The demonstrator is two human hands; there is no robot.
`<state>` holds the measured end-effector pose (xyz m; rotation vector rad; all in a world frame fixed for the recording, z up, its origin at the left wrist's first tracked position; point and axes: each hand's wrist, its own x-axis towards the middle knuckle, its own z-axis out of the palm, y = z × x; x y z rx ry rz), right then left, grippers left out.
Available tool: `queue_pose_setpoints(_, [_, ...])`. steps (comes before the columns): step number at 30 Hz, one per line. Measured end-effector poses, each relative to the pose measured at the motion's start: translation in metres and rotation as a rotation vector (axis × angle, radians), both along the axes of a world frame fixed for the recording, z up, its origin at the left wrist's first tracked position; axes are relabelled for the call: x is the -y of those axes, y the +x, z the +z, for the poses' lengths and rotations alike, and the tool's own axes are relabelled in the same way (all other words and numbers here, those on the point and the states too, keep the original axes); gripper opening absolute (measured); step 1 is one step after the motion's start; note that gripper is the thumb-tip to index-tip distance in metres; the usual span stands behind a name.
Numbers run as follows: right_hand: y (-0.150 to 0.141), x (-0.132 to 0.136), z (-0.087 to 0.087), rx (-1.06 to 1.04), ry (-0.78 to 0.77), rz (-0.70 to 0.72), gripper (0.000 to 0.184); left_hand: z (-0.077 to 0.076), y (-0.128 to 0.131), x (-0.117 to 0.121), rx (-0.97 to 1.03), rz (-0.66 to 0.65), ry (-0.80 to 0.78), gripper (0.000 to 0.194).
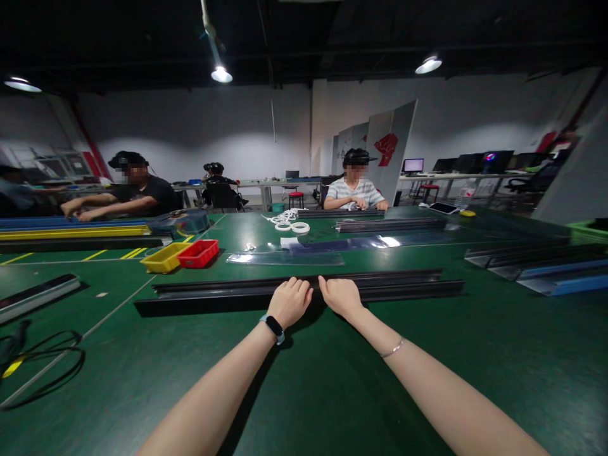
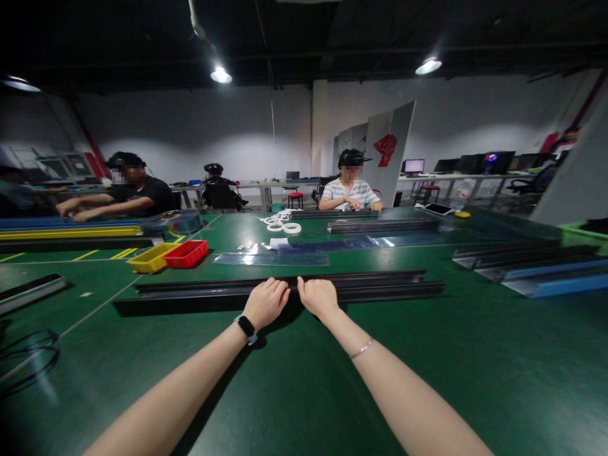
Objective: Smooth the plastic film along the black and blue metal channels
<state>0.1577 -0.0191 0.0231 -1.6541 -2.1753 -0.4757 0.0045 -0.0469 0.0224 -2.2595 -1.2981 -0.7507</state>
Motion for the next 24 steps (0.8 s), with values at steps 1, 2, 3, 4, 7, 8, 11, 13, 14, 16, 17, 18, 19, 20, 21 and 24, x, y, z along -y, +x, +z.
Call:
queue_pose_setpoints(1, [-0.001, 0.000, 0.000, -0.001, 0.000, -0.006, 0.060, 0.000, 0.000, 0.000, -0.003, -0.006, 0.006, 0.025])
queue_pose_setpoints(2, [-0.001, 0.000, 0.000, 0.000, -0.002, -0.010, 0.060, 0.001, 0.000, 0.000, -0.005, -0.015, 0.012, 0.024])
queue_pose_setpoints(3, [-0.002, 0.000, 0.000, 0.002, -0.005, -0.012, 0.060, 0.002, 0.000, 0.001, -0.007, -0.026, 0.020, 0.024])
queue_pose_setpoints(4, [-0.002, 0.001, 0.000, 0.004, -0.007, -0.013, 0.060, 0.003, 0.000, 0.001, -0.009, -0.037, 0.026, 0.024])
queue_pose_setpoints(7, [0.000, 0.004, 0.000, -0.005, 0.016, 0.013, 0.060, 0.005, 0.000, 0.002, 0.001, -0.060, 0.043, 0.023])
queue_pose_setpoints(8, [0.000, 0.005, 0.001, -0.010, 0.032, 0.035, 0.059, 0.005, 0.000, 0.002, 0.009, -0.061, 0.047, 0.023])
queue_pose_setpoints(11, [0.002, 0.009, 0.002, -0.005, 0.061, 0.121, 0.055, 0.006, 0.000, 0.003, 0.040, -0.050, 0.060, 0.023])
queue_pose_setpoints(13, [0.001, 0.010, 0.004, 0.017, 0.048, 0.173, 0.054, 0.006, -0.001, 0.003, 0.055, -0.038, 0.065, 0.022])
queue_pose_setpoints(14, [0.000, 0.011, 0.004, 0.030, 0.033, 0.189, 0.053, 0.006, -0.001, 0.003, 0.061, -0.034, 0.067, 0.022])
queue_pose_setpoints(16, [-0.003, 0.010, 0.005, 0.054, -0.010, 0.188, 0.054, 0.006, -0.001, 0.003, 0.072, -0.027, 0.071, 0.022])
queue_pose_setpoints(17, [-0.004, 0.009, 0.005, 0.062, -0.035, 0.169, 0.055, 0.006, -0.001, 0.003, 0.077, -0.024, 0.072, 0.023])
queue_pose_setpoints(18, [-0.005, 0.009, 0.005, 0.068, -0.058, 0.146, 0.056, 0.006, -0.001, 0.002, 0.080, -0.022, 0.071, 0.023])
queue_pose_setpoints(19, [-0.006, 0.008, 0.006, 0.071, -0.080, 0.124, 0.057, 0.006, -0.001, 0.002, 0.082, -0.020, 0.067, 0.024])
queue_pose_setpoints(20, [-0.007, 0.008, 0.006, 0.074, -0.098, 0.109, 0.057, 0.005, -0.001, 0.002, 0.083, -0.017, 0.063, 0.024])
queue_pose_setpoints(21, [-0.007, 0.007, 0.007, 0.080, -0.112, 0.099, 0.057, 0.005, -0.001, 0.002, 0.084, -0.014, 0.060, 0.024])
queue_pose_setpoints(24, [-0.006, 0.008, 0.010, 0.125, -0.125, 0.109, 0.055, 0.004, 0.000, 0.001, 0.087, -0.011, 0.067, 0.025])
